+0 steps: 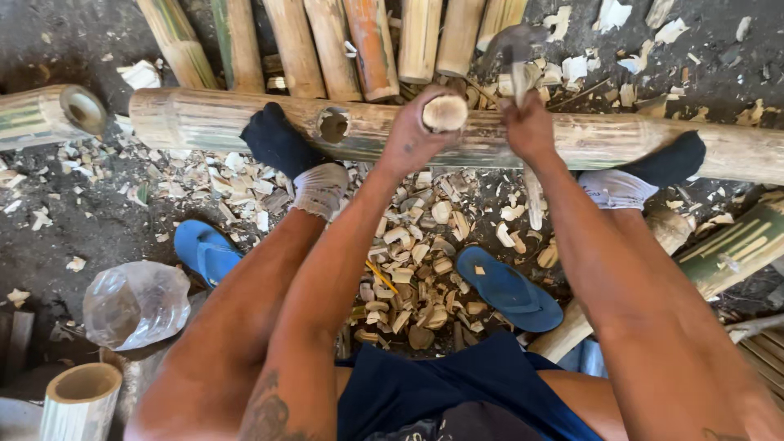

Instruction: The person sits on the ground and uses a hammer and chisel to carve the end of a bamboo segment. They repeatedly strike the chisel to remove material, occasionally pause to inspect the carved area, and continue shaping the bamboo end.

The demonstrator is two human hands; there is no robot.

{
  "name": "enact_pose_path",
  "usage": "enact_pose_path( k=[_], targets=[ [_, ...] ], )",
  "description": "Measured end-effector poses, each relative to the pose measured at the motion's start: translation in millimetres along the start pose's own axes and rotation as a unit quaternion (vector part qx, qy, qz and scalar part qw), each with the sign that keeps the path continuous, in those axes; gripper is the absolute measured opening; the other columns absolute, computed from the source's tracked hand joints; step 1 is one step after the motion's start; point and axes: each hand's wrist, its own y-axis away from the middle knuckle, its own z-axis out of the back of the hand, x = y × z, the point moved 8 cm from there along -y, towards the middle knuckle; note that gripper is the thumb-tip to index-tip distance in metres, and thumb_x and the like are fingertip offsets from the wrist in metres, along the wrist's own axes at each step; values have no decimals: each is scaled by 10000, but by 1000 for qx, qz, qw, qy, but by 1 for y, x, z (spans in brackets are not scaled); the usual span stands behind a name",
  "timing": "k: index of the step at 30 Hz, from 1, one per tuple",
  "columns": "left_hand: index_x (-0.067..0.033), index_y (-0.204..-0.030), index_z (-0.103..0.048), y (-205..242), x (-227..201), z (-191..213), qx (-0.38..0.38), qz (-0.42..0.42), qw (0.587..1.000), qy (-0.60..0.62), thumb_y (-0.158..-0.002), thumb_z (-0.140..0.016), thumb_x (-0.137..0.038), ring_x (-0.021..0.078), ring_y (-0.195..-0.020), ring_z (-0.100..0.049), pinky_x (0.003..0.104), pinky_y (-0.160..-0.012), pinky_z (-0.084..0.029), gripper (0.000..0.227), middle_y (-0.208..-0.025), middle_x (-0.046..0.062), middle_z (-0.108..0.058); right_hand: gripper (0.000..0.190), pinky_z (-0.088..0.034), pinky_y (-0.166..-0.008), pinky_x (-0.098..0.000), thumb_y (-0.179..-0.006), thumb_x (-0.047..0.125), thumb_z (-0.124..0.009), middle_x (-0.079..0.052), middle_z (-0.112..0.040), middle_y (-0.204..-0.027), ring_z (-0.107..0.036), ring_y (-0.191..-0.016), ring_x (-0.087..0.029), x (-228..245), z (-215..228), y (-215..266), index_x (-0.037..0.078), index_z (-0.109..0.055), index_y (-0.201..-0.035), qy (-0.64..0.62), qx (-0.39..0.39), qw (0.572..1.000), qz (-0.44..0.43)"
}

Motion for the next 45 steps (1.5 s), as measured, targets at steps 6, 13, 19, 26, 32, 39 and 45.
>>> enact_pose_path(
  k=[6,13,19,26,32,39,45],
  targets=[
    [-163,-1139,-652,48,11,-9,-81,-81,989,-97,-743,-920,-57,176,-1098,-703,379,-1037,-588,490,-1159,33,-731,372,-519,-830,-538,-1075,355,-624,-292,-703,-977,-680,-931,-456,-26,-11,2,-11,-556,-1093,46,-25,997,62],
    [-181,-1162,-623,99,-5,-23,-95,-162,974,-130,-718,-926,-78,230,-1184,-666,544,-1285,-306,547,-1182,21,-712,373,-640,-816,-393,-1039,410,-578,-167,-738,-1138,-776,-921,-259,-41,-6,6,57,-506,-1137,-285,57,956,-36],
    [-154,-1121,-632,115,1,-15,-130,-147,969,-150,-721,-912,-53,258,-1115,-687,515,-1103,-464,499,-1133,66,-707,355,-589,-942,-489,-1087,304,-631,-218,-735,-1164,-753,-1053,-320,-52,-7,11,24,-566,-1296,-67,4,995,73],
    [-125,-1152,-653,126,-33,-31,-200,-140,958,-147,-788,-876,-69,218,-993,-744,377,-852,-648,430,-1104,67,-733,413,-406,-1067,-570,-988,268,-596,-248,-702,-1082,-684,-999,-421,-5,-20,61,23,-504,-1307,124,52,979,156],
    [-138,-1091,-676,98,-34,-24,-145,-15,951,-273,-704,-980,-231,177,-891,-747,321,-766,-617,501,-1015,49,-753,355,-492,-936,-564,-1037,395,-590,-254,-698,-1022,-667,-995,-446,-12,-13,59,74,-530,-1178,118,150,980,56],
    [-74,-1193,-659,-8,-14,-11,142,98,982,76,-793,-932,-172,150,-1070,-671,313,-965,-623,494,-1130,3,-686,469,-482,-923,-554,-1028,485,-567,-268,-693,-1003,-658,-994,-463,-7,-34,24,74,-521,-1248,138,146,978,57],
    [-30,-1119,-716,27,38,-12,-36,86,995,-19,-739,-914,-137,196,-981,-763,303,-927,-649,441,-1068,65,-766,529,-485,-968,-546,-1022,534,-523,-257,-703,-1105,-657,-1076,-458,-53,-58,4,64,-575,-1258,164,209,964,28]
  ],
)
